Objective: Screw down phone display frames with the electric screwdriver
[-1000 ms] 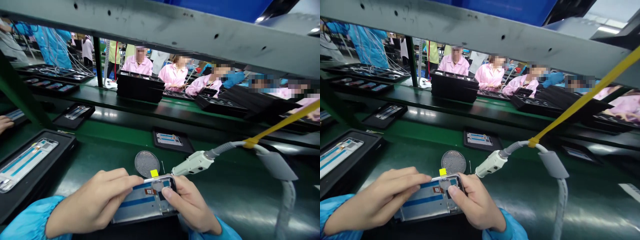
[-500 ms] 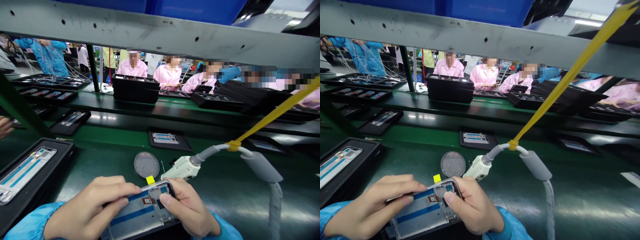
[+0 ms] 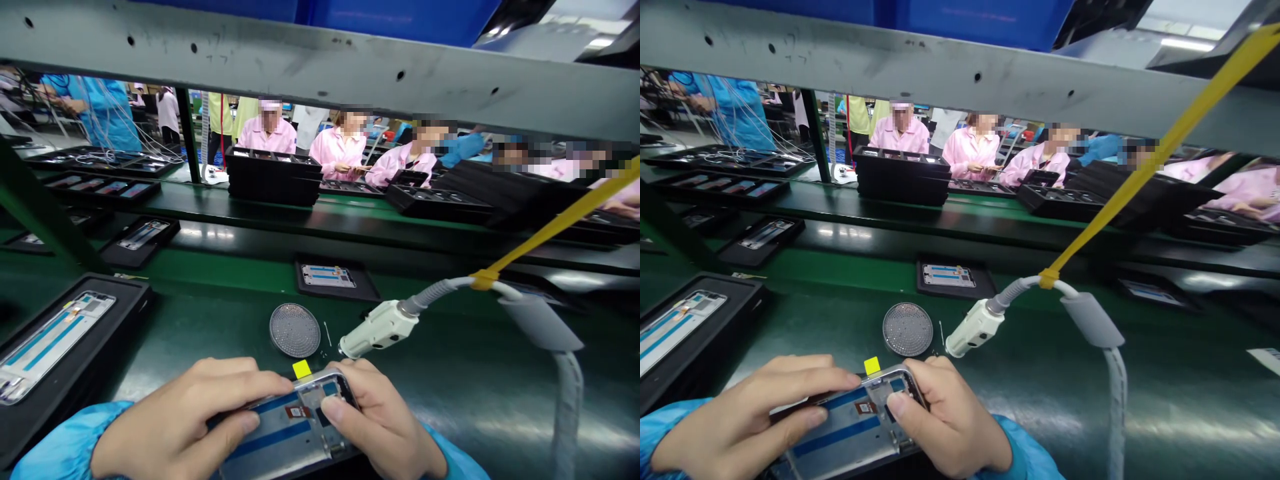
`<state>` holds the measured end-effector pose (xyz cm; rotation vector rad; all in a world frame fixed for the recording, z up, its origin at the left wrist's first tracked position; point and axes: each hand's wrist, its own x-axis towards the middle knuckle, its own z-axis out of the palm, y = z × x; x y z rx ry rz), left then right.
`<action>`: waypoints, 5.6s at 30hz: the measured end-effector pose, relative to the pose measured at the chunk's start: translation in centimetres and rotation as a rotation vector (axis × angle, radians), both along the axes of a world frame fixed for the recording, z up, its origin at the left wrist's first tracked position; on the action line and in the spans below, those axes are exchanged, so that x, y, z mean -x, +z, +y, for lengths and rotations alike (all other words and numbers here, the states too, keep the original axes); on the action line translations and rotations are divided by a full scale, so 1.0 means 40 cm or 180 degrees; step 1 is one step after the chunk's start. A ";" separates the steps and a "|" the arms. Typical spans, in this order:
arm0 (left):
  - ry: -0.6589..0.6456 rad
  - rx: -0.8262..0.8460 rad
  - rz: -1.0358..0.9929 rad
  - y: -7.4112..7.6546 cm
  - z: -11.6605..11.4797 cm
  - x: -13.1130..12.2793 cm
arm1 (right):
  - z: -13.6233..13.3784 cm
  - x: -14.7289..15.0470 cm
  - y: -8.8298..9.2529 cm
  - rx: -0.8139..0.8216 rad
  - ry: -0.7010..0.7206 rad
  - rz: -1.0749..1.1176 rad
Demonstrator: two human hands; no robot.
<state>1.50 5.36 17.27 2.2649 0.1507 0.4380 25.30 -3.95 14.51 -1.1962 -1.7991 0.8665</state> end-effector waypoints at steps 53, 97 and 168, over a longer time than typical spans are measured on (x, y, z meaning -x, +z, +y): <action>0.0285 -0.0097 -0.0591 -0.032 -0.018 -0.014 | 0.002 0.011 -0.001 0.0121 -0.0037 0.0133; 0.0380 -0.0148 -0.0742 -0.049 -0.013 -0.007 | 0.018 0.010 -0.016 0.0241 0.0143 0.0754; 0.0238 -0.0457 -0.0351 -0.025 -0.002 0.006 | -0.019 0.017 -0.029 -0.0441 -0.0418 0.0114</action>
